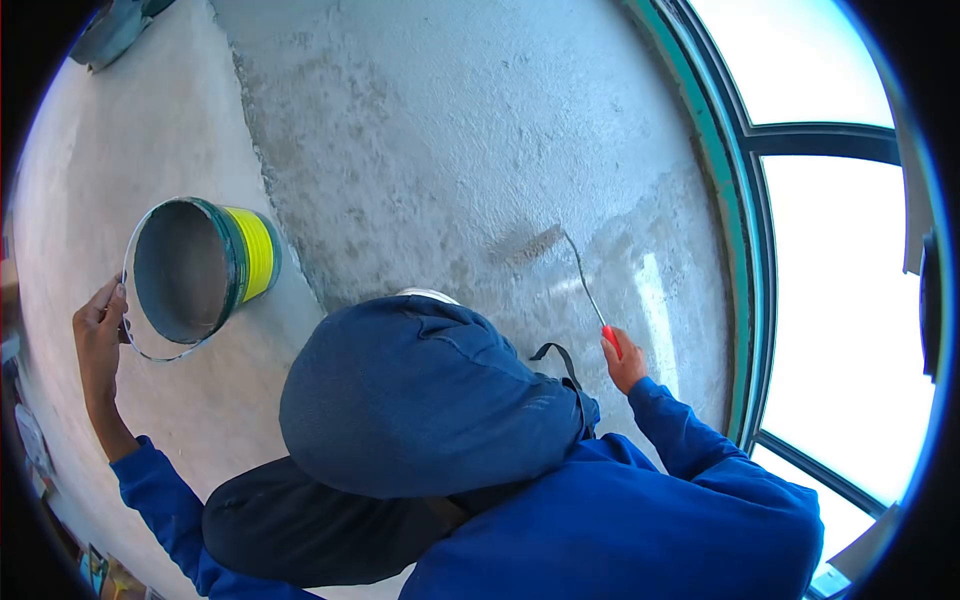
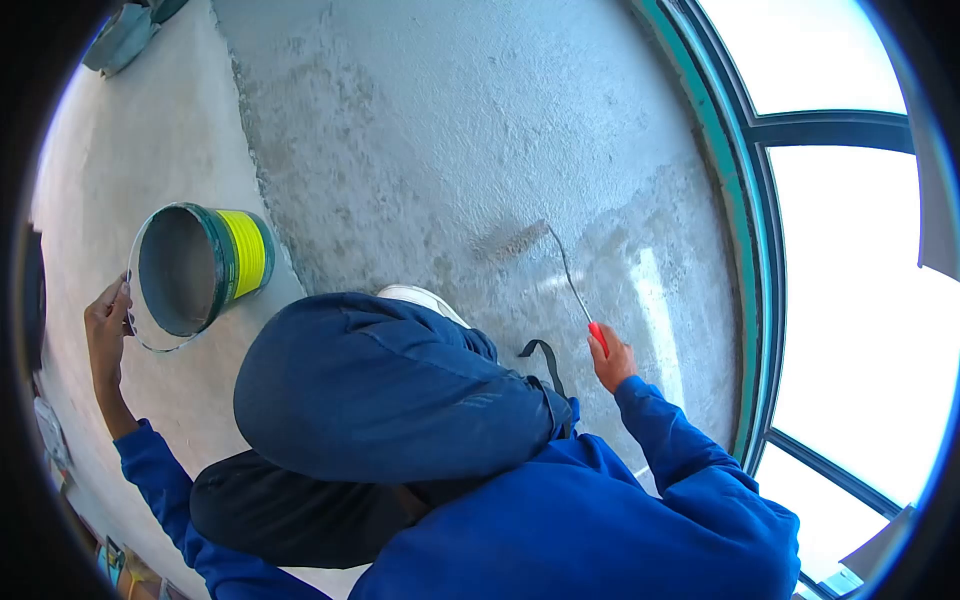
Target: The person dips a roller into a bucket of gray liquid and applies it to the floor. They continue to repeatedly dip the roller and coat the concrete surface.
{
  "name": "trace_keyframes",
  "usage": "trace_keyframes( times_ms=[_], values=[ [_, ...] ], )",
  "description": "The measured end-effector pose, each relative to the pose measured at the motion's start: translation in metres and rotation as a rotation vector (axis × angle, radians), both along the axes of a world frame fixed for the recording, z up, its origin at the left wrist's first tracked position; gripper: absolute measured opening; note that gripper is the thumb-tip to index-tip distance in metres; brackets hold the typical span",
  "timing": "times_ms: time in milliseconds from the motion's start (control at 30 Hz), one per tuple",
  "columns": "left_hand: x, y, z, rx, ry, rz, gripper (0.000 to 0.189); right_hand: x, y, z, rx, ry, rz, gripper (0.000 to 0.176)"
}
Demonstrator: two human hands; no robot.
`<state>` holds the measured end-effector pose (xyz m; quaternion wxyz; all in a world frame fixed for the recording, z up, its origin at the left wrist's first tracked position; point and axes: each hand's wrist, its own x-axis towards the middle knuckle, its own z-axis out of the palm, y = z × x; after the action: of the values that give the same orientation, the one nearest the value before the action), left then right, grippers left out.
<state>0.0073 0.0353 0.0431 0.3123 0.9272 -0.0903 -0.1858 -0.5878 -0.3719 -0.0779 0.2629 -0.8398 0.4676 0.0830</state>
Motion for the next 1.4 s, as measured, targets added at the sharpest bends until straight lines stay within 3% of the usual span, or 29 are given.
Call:
trace_keyframes(
  times_ms=[167, 367, 467, 533, 600, 733, 900, 933, 967, 1033, 1167, 1300, 1400],
  values=[
    [-0.003, -0.003, 0.001, 0.011, -0.024, -0.011, 0.036, 0.022, 0.004, -0.024, 0.007, -0.034, 0.047, 0.030],
    [0.000, 0.001, 0.003, 0.013, 0.022, -0.039, 0.038, 0.194, -0.035, -0.077, -0.113, -0.251, 0.110, 0.027],
    [-0.001, 0.002, 0.002, -0.011, 0.013, -0.043, 0.038, 0.303, -0.073, -0.090, -0.126, -0.232, 0.174, 0.030],
    [-0.003, 0.002, 0.003, -0.018, -0.007, -0.040, 0.037, 0.369, -0.090, -0.085, 0.007, -0.232, 0.160, 0.030],
    [-0.009, -0.001, 0.007, -0.025, -0.008, -0.030, 0.036, 0.422, -0.087, -0.058, 0.332, -0.300, -0.028, 0.026],
    [-0.015, -0.002, 0.011, -0.025, -0.008, 0.007, 0.036, 0.489, -0.106, -0.066, 0.550, -0.385, -0.078, 0.022],
    [-0.020, -0.007, 0.018, -0.020, -0.019, 0.033, 0.032, 0.441, -0.110, -0.088, 0.186, -0.285, 0.228, 0.024],
    [-0.020, -0.007, 0.019, -0.025, -0.016, 0.032, 0.032, 0.410, -0.109, -0.110, -0.085, -0.363, 0.348, 0.026],
    [-0.020, -0.007, 0.020, -0.030, -0.013, 0.032, 0.032, 0.374, -0.100, -0.107, -0.021, -0.295, 0.329, 0.028],
    [-0.018, -0.006, 0.019, -0.033, -0.005, 0.022, 0.033, 0.295, -0.081, -0.112, -0.043, -0.419, 0.342, 0.036],
    [-0.014, -0.006, 0.019, -0.012, 0.013, 0.002, 0.036, 0.192, -0.036, -0.052, 0.040, -0.271, 0.203, 0.035],
    [-0.014, -0.006, 0.019, -0.023, 0.016, 0.016, 0.036, 0.158, -0.022, -0.035, 0.130, -0.240, 0.143, 0.037],
    [-0.012, -0.005, 0.019, -0.019, 0.024, 0.014, 0.036, 0.196, -0.034, -0.052, 0.069, -0.273, 0.155, 0.037]
  ],
)
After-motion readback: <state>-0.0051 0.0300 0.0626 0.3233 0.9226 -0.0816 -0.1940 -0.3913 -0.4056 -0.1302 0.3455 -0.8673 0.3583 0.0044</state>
